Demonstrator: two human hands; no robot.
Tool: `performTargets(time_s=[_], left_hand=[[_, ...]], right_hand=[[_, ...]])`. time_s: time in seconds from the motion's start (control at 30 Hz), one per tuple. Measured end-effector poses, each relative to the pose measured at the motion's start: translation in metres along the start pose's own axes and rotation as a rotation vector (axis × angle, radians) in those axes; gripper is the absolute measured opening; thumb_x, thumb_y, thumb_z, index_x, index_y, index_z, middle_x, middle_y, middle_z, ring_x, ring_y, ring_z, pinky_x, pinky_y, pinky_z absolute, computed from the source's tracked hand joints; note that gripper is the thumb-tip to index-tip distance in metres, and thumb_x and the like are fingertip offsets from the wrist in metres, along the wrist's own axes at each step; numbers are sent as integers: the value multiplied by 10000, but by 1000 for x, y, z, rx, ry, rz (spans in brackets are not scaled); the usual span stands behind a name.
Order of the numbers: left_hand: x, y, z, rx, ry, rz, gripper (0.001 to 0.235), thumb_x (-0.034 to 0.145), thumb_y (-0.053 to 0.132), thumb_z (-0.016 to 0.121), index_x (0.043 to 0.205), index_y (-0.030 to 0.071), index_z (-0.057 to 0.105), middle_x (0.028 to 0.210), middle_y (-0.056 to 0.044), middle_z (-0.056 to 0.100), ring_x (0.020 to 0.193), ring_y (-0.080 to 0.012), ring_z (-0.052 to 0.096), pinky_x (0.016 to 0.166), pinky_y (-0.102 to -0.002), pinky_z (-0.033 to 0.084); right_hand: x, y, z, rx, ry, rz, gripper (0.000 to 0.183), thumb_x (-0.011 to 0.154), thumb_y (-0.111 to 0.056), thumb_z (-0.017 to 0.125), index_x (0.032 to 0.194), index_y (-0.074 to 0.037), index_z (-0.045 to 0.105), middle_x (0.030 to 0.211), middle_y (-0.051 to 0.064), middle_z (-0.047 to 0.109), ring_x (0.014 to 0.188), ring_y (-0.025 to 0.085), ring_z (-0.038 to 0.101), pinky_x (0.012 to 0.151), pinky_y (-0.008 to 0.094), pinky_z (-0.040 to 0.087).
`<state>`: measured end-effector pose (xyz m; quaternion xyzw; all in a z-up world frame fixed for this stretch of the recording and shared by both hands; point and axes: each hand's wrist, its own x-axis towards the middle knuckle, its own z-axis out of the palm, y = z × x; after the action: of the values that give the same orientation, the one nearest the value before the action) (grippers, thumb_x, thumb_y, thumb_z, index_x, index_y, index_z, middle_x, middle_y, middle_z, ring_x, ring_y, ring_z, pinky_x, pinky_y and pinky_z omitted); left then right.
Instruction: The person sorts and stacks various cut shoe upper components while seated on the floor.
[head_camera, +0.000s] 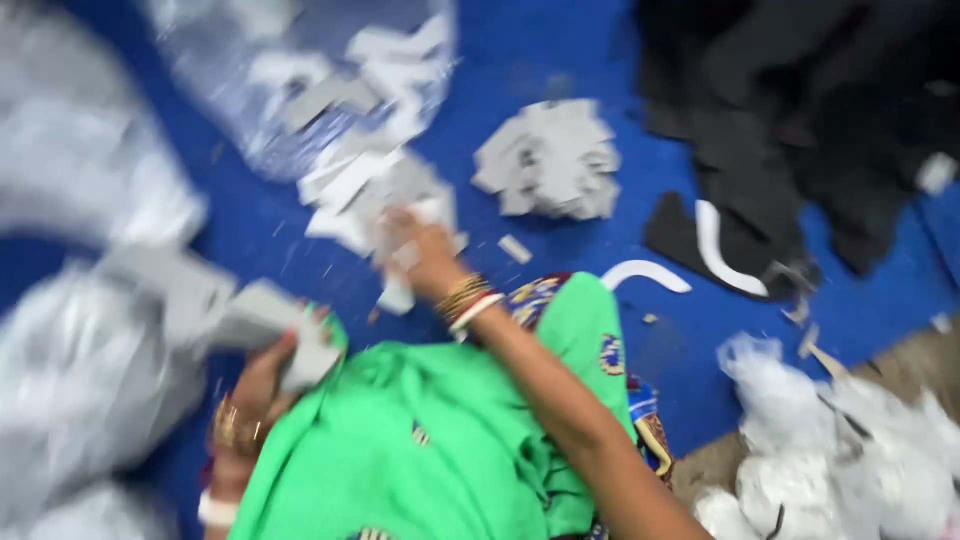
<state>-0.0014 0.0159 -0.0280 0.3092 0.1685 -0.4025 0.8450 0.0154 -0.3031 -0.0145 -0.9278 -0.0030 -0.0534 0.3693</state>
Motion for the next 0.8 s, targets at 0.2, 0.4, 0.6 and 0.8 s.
performTargets(time_s=[0.2,0.4,0.6,0.8], left_hand=[[-13,10,41,-44,-184,100,496,970,104,668,1416,50,459,1345,-186,597,1095,-297,646,926,-544,576],[-22,16,49,-23,-196,105,452,985,120,683,1387,49,489,1301,-180,617,1083,-275,673,900,-522,612],[-22,14,49,-46,-231,127,451,992,121,693,1392,54,493,1298,-178,627,1090,-278,677,909,-528,613],[-22,16,47,-17,-235,109,466,986,156,696,1393,64,488,1310,-167,629,1098,-282,689,909,-536,615]], right_hand=[[0,-72,-169,-173,995,-277,762,1095,-231,518,1730,-212,97,1674,207,183,1547,291,338,1250,387,397],[10,-23,-145,-208,328,-2,209,1021,-137,686,1210,-51,665,1023,99,668,879,228,645,784,355,530],[-19,-101,-25,-187,-180,513,608,831,-505,830,1205,-80,608,820,155,738,791,330,733,730,450,561],[-24,-89,6,-396,-128,428,673,789,-267,821,1303,-74,432,1078,279,595,870,482,675,752,534,560]])
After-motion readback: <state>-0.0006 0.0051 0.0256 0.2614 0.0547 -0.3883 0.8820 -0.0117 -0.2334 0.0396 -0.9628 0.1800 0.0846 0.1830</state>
